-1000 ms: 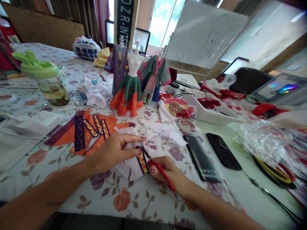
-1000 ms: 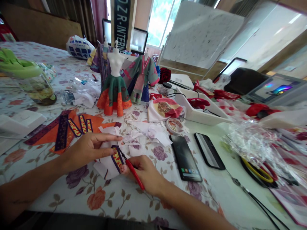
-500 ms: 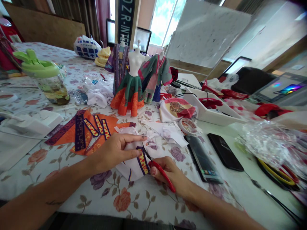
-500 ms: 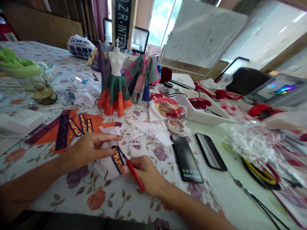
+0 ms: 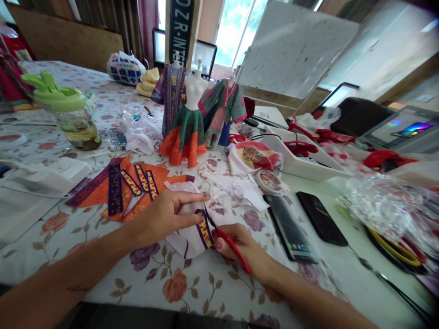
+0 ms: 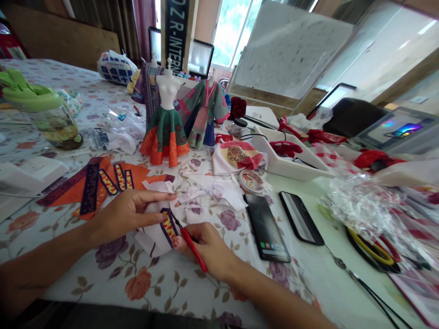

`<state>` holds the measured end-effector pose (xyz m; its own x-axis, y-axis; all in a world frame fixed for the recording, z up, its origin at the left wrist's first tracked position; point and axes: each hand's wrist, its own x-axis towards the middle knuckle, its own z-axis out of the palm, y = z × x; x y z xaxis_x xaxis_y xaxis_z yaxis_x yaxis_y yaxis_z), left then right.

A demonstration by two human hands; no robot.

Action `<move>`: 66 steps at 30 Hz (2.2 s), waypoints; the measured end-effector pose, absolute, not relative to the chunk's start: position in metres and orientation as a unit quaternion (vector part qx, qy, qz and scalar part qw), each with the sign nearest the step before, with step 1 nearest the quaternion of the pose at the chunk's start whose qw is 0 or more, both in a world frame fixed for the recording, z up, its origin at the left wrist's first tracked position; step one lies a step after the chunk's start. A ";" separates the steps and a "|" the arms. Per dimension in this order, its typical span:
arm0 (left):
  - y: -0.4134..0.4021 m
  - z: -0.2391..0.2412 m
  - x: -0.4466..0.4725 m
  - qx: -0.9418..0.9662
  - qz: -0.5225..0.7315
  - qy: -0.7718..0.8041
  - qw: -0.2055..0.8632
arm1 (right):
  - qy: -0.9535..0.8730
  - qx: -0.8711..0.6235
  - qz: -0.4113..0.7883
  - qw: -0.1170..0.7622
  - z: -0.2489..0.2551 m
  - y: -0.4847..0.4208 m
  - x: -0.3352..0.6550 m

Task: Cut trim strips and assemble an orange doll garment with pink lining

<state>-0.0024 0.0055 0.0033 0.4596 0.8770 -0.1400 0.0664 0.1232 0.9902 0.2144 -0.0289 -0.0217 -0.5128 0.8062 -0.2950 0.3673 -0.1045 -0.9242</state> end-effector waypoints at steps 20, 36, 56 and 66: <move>0.016 -0.009 -0.006 0.543 0.342 0.355 0.680 | -0.572 -0.490 0.615 0.236 -0.020 -0.027 0.211; 0.024 0.005 -0.004 0.368 0.500 0.348 0.702 | -0.644 -0.554 0.476 0.227 -0.023 -0.016 0.207; 0.029 0.003 -0.008 0.365 0.443 0.407 0.710 | -0.749 -0.595 0.260 0.131 -0.007 -0.001 0.198; 0.027 -0.001 -0.009 0.419 0.503 0.417 0.631 | -0.751 -0.574 0.290 0.151 -0.012 -0.004 0.196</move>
<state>-0.0091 0.0275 -0.0005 0.1454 0.9838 -0.1051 -0.2852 0.1434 0.9477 0.1955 -0.0038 -0.0118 -0.2953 0.9496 -0.1055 0.7742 0.1731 -0.6087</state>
